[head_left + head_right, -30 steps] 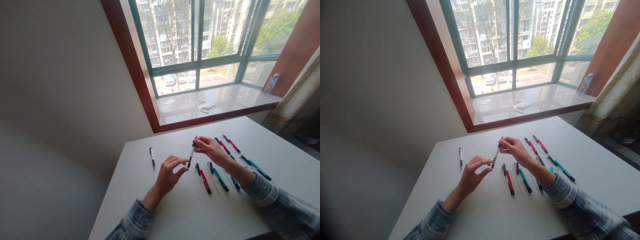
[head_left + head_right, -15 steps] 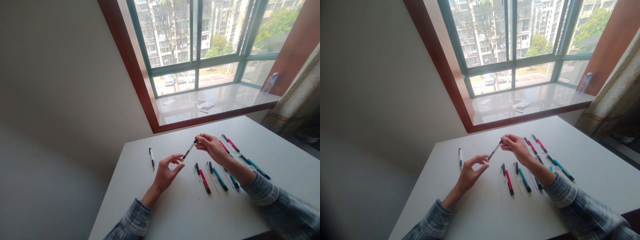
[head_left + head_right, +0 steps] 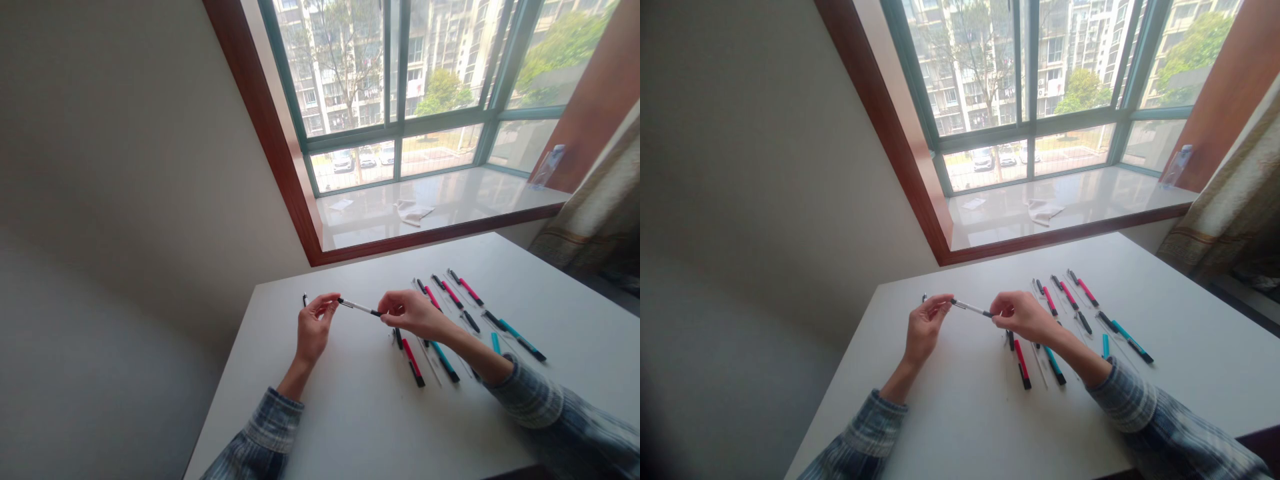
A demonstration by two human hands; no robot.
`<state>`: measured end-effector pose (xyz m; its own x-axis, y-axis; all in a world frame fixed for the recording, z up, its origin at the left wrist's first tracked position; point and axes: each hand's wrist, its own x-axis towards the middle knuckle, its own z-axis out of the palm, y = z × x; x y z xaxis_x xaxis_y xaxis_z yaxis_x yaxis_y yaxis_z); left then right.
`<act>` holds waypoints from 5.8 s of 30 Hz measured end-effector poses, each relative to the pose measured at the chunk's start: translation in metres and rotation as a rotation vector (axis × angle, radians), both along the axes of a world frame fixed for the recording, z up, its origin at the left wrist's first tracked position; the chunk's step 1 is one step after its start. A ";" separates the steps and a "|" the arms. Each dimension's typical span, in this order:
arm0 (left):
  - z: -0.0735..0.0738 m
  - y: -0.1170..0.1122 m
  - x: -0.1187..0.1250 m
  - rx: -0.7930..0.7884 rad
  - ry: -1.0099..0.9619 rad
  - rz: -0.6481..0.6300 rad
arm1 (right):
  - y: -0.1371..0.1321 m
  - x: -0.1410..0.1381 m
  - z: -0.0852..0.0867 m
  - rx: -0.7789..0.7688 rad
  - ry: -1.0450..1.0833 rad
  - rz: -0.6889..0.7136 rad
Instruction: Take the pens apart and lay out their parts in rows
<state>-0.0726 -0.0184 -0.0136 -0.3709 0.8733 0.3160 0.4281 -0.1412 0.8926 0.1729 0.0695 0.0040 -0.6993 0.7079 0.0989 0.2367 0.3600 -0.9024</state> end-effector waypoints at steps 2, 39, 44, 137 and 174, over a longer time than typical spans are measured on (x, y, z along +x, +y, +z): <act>0.004 -0.002 -0.004 -0.008 0.079 0.020 | -0.010 -0.009 0.002 0.071 -0.067 -0.014; -0.020 0.011 -0.039 -0.101 -0.206 0.351 | -0.054 -0.157 0.009 0.302 -0.339 -0.037; -0.013 0.005 -0.031 -0.096 -0.094 0.383 | -0.042 -0.114 0.020 0.332 -0.322 -0.011; 0.007 -0.018 0.036 -0.042 0.401 -0.322 | -0.001 0.016 0.004 0.468 -0.272 0.229; 0.009 -0.020 0.043 0.014 0.196 -0.258 | -0.011 -0.008 -0.025 -0.049 0.264 0.020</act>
